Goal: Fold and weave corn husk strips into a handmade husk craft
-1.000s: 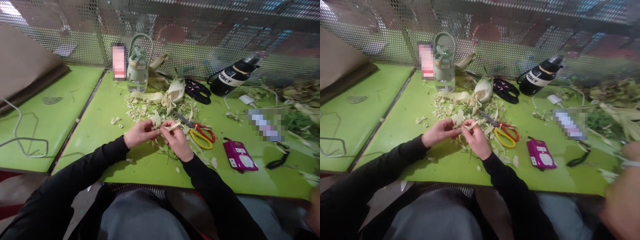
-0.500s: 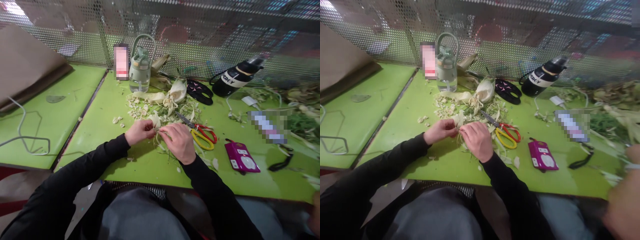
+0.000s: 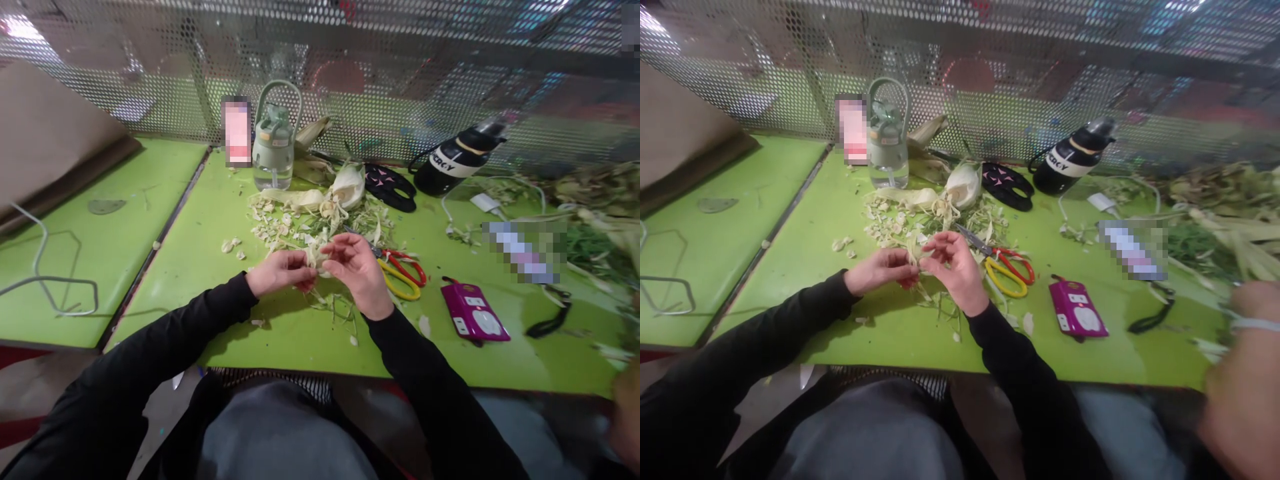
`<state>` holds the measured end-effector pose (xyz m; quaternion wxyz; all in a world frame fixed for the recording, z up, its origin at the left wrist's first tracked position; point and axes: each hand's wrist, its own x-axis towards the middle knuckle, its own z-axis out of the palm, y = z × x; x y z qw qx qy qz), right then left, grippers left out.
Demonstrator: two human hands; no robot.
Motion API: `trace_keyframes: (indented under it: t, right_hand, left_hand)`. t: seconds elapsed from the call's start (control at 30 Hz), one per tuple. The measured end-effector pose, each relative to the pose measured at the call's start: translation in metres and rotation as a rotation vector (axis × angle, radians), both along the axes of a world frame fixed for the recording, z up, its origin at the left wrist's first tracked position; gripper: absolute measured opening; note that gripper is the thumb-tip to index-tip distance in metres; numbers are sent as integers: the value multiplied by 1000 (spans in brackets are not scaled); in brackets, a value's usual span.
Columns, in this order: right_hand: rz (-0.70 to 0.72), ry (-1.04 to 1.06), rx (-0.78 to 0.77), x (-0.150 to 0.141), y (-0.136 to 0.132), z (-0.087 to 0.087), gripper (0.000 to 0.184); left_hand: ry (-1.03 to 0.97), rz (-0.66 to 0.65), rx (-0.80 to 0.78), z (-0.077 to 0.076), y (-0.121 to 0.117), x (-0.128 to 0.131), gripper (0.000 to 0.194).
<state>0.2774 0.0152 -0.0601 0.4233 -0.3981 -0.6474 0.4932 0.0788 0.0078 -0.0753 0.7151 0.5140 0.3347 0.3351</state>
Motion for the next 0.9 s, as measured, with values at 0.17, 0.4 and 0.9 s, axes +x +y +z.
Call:
trace_keyframes:
  t: [0.17,0.4,0.9]
  right_hand:
    - [61,-298,96,2,-4,12,24]
    - [-52,-417,60,4,0,11,28]
    - [-279,-607,942,-2,-5,-12,4]
  left_hand:
    - [-69,-13,32,4,0,-2,28]
    - [36,131,161,-2,2,0,15]
    - [281,179,128,3,-3,5,24]
